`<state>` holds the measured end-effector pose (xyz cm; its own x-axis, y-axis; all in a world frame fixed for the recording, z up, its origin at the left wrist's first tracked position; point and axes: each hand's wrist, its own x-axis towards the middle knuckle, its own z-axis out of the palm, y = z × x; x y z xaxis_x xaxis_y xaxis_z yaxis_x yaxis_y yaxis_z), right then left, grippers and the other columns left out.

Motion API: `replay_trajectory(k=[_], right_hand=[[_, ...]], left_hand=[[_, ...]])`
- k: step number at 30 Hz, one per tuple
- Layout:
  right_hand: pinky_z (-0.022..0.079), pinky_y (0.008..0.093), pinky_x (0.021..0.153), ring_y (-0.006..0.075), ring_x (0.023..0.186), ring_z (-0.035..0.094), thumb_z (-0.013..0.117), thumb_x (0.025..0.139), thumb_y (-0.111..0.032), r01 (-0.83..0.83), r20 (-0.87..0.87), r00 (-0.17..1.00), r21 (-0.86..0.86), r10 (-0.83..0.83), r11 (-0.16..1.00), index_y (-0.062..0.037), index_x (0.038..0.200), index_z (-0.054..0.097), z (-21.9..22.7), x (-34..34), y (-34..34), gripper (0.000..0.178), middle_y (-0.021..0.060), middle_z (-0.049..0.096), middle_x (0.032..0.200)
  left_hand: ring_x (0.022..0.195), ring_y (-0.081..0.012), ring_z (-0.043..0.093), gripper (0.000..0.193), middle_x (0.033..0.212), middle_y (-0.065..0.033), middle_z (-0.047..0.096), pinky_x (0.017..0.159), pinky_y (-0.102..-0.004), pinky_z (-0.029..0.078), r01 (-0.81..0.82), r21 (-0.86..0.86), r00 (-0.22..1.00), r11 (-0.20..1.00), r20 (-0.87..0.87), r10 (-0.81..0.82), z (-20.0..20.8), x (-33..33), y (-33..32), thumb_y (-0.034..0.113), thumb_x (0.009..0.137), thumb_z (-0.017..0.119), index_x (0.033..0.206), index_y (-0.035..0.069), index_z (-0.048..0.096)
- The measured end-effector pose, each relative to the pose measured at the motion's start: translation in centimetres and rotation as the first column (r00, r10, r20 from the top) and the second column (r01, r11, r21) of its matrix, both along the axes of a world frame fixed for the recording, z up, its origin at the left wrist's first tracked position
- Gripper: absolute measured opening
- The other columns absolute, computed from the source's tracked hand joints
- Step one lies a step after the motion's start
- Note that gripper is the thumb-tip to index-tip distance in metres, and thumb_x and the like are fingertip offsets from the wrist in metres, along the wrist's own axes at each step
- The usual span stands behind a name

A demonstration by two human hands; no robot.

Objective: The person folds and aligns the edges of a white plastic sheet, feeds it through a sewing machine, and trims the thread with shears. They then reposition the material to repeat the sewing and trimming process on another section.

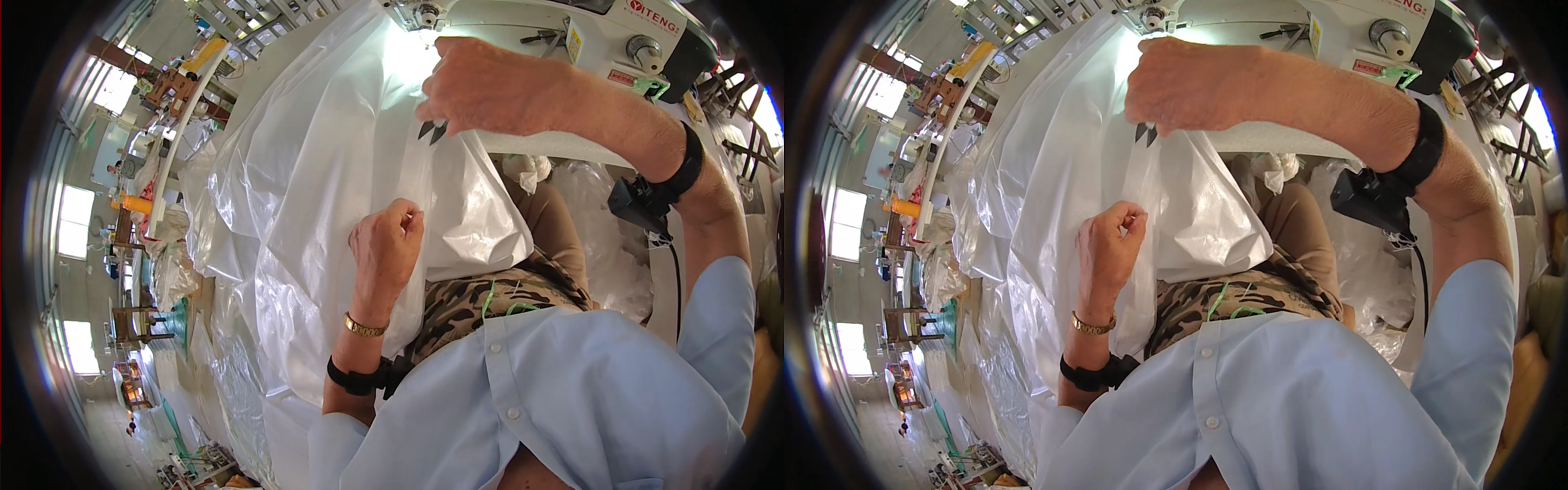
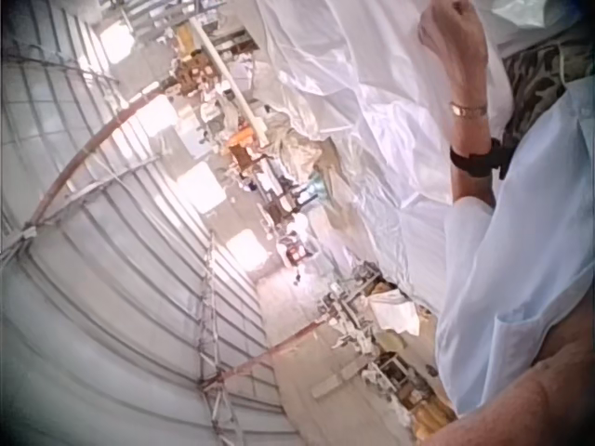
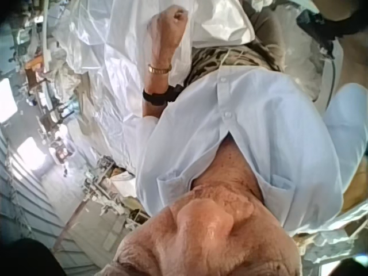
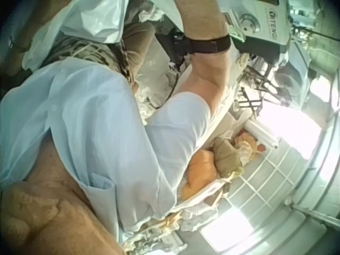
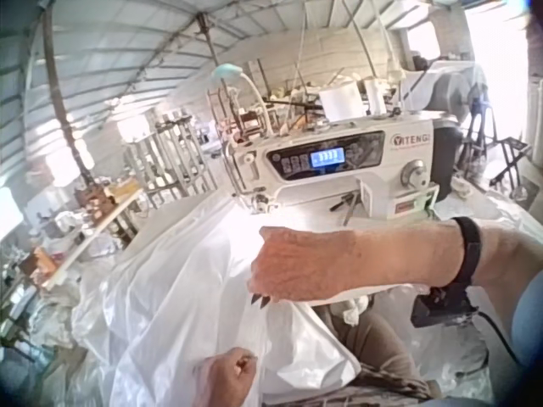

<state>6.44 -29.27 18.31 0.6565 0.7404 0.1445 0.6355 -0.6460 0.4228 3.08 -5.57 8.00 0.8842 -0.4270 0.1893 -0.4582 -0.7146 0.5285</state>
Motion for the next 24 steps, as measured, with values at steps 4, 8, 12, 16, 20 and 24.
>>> replay_trajectory(k=[4,8,12,16,20,24], right_hand=[[0.041,0.0333,0.073,0.0187,0.069,0.061,0.071,0.081,-0.035,-0.031,-0.039,0.999,-0.058,0.029,0.998,-0.0103,0.071,0.060,-0.2,-0.2,1.6,0.028,0.0015,0.057,0.063],[0.041,0.0331,0.075,0.0175,0.072,0.062,0.073,0.079,-0.034,-0.027,-0.107,0.994,-0.099,0.016,0.995,-0.0095,0.073,0.064,-0.3,-0.5,2.3,0.026,0.0014,0.059,0.065],[0.039,0.0316,0.073,0.0157,0.060,0.055,0.072,0.079,-0.036,-0.074,-0.034,0.997,-0.069,0.072,0.995,-0.0144,0.070,0.058,-1.1,-0.6,2.4,0.027,-0.0013,0.052,0.058],[0.039,0.0307,0.076,0.0156,0.061,0.056,0.071,0.080,-0.033,-0.108,-0.038,0.993,0.030,0.109,0.994,-0.0138,0.069,0.058,-2.0,-0.7,2.8,0.026,-0.0008,0.053,0.059],[0.039,0.0306,0.076,0.0154,0.058,0.054,0.071,0.080,-0.022,-0.071,-0.007,0.997,-0.031,0.070,0.997,-0.0130,0.065,0.058,-2.1,-0.9,3.4,0.021,0.0002,0.050,0.055],[0.043,0.0329,0.074,0.0172,0.066,0.063,0.067,0.077,-0.016,-0.037,-0.126,0.992,-0.125,0.021,0.992,-0.0108,0.067,0.064,-1.8,-0.8,4.2,0.012,0.0011,0.061,0.062]], left_hand=[[0.059,-0.0318,0.061,0.009,0.063,-0.0122,0.062,0.060,-0.0389,0.046,-0.032,-0.098,0.999,0.995,-0.031,0.029,-0.4,-0.2,0.4,0.014,0.084,0.067,0.083,0.005,0.067],[0.051,-0.0136,0.061,0.018,0.056,-0.0076,0.059,0.051,-0.0282,0.042,0.004,-0.107,0.999,0.994,0.035,0.000,-0.4,0.1,0.6,0.015,0.091,0.062,0.082,0.000,0.066],[0.047,-0.0111,0.053,0.024,0.053,-0.0052,0.057,0.048,-0.0286,0.038,0.012,-0.139,0.999,0.990,-0.031,-0.017,-0.3,0.3,0.6,0.018,0.094,0.060,0.080,-0.001,0.065],[0.046,-0.0093,0.048,0.027,0.052,-0.0043,0.056,0.047,-0.0288,0.036,0.006,-0.164,0.999,0.986,-0.033,-0.011,-0.1,0.1,0.6,0.020,0.094,0.059,0.078,-0.001,0.065],[0.046,-0.0088,0.048,0.026,0.052,-0.0040,0.055,0.048,-0.0286,0.037,0.016,-0.196,0.998,0.980,-0.058,-0.027,0.0,0.0,0.6,0.019,0.094,0.059,0.078,-0.001,0.065],[0.046,-0.0088,0.048,0.025,0.052,-0.0039,0.056,0.048,-0.0287,0.037,0.020,-0.200,0.998,0.980,-0.056,-0.031,0.0,0.1,0.5,0.018,0.094,0.060,0.078,-0.001,0.065]])
